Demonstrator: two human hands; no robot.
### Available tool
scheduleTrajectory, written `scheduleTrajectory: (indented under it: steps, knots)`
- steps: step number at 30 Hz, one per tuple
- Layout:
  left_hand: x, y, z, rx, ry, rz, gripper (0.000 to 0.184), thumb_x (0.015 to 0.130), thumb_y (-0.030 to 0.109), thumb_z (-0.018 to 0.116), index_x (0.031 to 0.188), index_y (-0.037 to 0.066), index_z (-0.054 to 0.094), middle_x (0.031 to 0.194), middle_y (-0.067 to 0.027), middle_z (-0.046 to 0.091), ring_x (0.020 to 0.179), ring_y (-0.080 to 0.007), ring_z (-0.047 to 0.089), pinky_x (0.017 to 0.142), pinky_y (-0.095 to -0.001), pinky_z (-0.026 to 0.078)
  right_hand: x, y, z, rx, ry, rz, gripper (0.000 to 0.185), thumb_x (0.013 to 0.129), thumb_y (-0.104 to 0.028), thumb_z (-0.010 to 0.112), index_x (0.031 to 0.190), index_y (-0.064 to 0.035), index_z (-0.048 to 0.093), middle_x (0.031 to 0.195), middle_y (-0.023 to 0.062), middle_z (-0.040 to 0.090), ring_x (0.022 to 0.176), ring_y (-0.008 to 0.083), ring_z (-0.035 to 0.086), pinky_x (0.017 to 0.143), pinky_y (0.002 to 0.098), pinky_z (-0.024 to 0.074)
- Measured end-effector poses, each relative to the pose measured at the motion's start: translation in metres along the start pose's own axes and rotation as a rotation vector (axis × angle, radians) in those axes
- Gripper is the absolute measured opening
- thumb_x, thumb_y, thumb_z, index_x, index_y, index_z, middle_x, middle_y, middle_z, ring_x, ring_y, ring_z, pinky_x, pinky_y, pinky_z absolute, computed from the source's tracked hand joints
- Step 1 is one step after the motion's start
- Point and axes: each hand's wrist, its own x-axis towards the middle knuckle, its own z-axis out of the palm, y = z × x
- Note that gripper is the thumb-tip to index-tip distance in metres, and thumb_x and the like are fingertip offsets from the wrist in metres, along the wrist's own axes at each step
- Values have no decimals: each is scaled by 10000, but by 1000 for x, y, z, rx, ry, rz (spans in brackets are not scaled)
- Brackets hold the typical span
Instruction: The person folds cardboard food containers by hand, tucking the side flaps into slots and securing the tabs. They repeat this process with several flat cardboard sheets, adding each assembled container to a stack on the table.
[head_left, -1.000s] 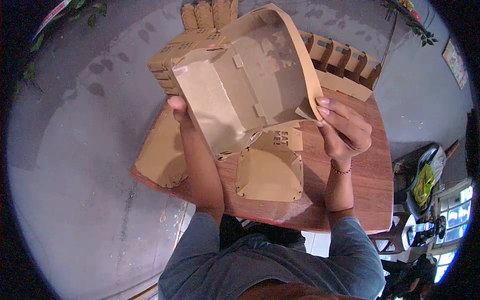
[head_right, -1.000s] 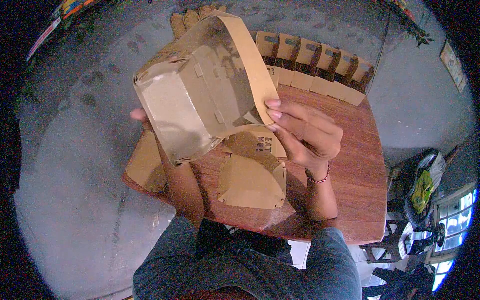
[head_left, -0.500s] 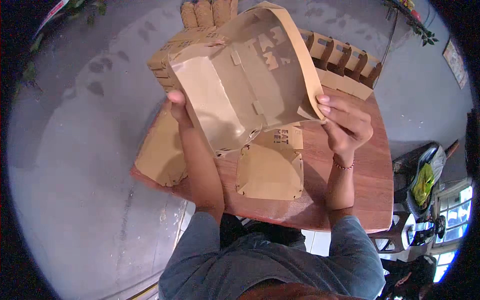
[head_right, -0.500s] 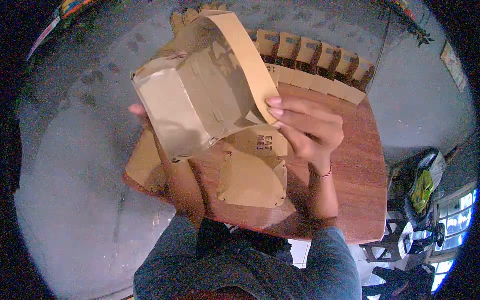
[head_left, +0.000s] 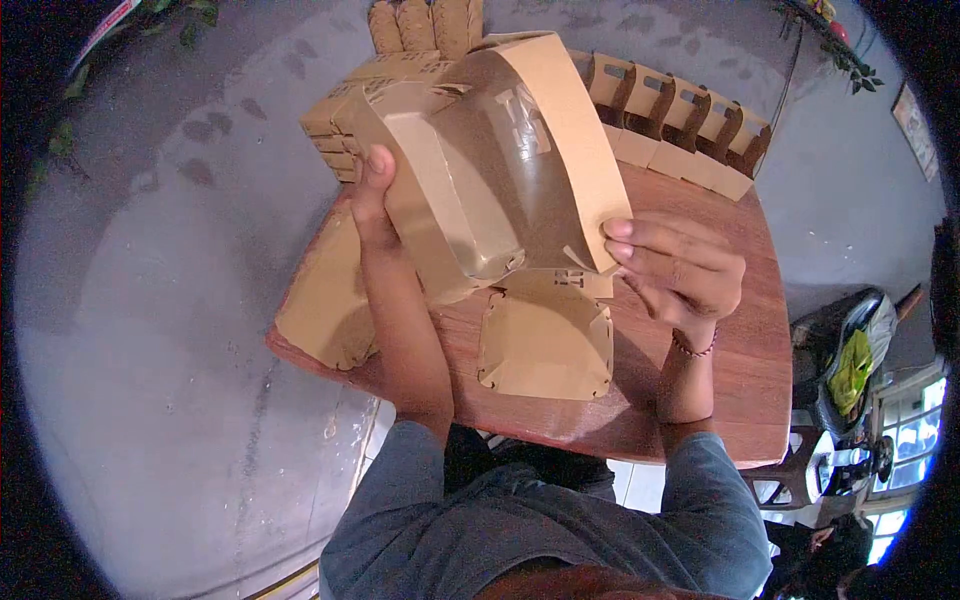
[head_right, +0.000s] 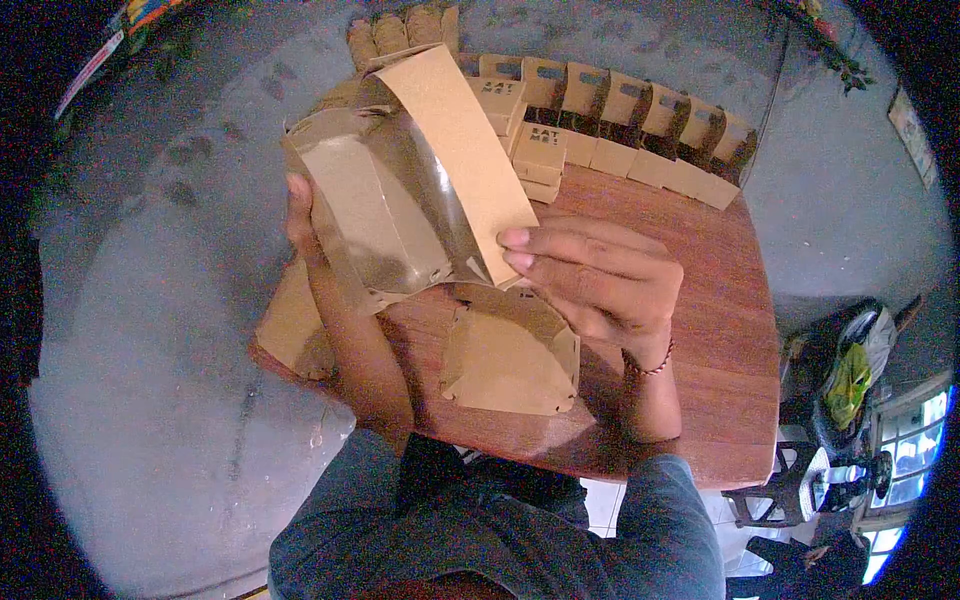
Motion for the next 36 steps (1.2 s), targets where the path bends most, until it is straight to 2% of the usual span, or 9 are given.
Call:
scheduleTrajectory:
  steps: [1,4,11,17,19,20,22,30,36]
  knots:
    - [1,-2,-4,57,-73,53,687,782,482,677,1246,8,496,1082,-131,599,985,-240,604,835,-362,518,0,0,1,-2,5,-3,176,717,-39,739,894,-34,736,984,92,714,864,254,697,776,355,574]
    - [2,-9,-5,46,45,66,704,776,441,680,1274,0,451,1121,-136,574,993,-245,598,839,-364,515,0,-2,3,-40,-3,-15,183,715,-34,742,897,-32,735,993,90,712,864,250,696,776,352,574]
    - [1,-5,1,72,-36,93,748,764,423,688,1307,-9,409,1153,-142,555,999,-254,594,846,-369,511,0,1,1,-48,-48,5,193,702,-34,744,895,-30,736,994,94,712,889,258,692,780,358,568]
    - [0,-3,5,-81,-60,3,741,784,457,670,1298,-20,431,1168,-157,564,1033,-272,590,880,-389,500,-3,19,-12,136,-3,18,179,682,16,724,861,22,727,954,154,711,876,272,700,796,362,560]
    - [-1,3,11,3,-67,0,801,827,591,565,1358,13,408,1259,-192,529,1107,-336,557,922,-463,480,-4,21,-13,125,-2,27,172,677,17,727,849,24,725,948,153,712,875,271,700,793,362,561]
    - [-2,2,13,2,-65,1,801,827,591,565,1358,13,408,1259,-192,529,1107,-336,557,922,-463,480,-4,22,-13,113,-1,34,166,672,17,730,838,26,723,943,151,713,874,269,700,789,362,562]
    - [-3,0,18,-39,0,50,733,799,467,656,1306,-14,434,1191,-158,560,1067,-282,580,899,-401,491,1,19,-9,97,3,25,158,673,18,729,831,18,724,933,148,714,868,268,701,786,358,563]
    - [-2,1,17,117,42,160,714,755,358,732,1271,-41,443,1158,-152,560,1038,-250,580,884,-362,489,-1,26,-6,-80,20,135,274,688,27,707,957,-23,719,972,127,682,903,267,668,793,320,533]
    - [-4,-2,20,290,101,322,825,635,344,849,1247,-41,452,1111,-123,566,984,-214,579,864,-339,485,1,28,9,-43,-4,140,357,705,-129,767,1031,-10,680,1087,156,623,999,285,619,817,352,520]
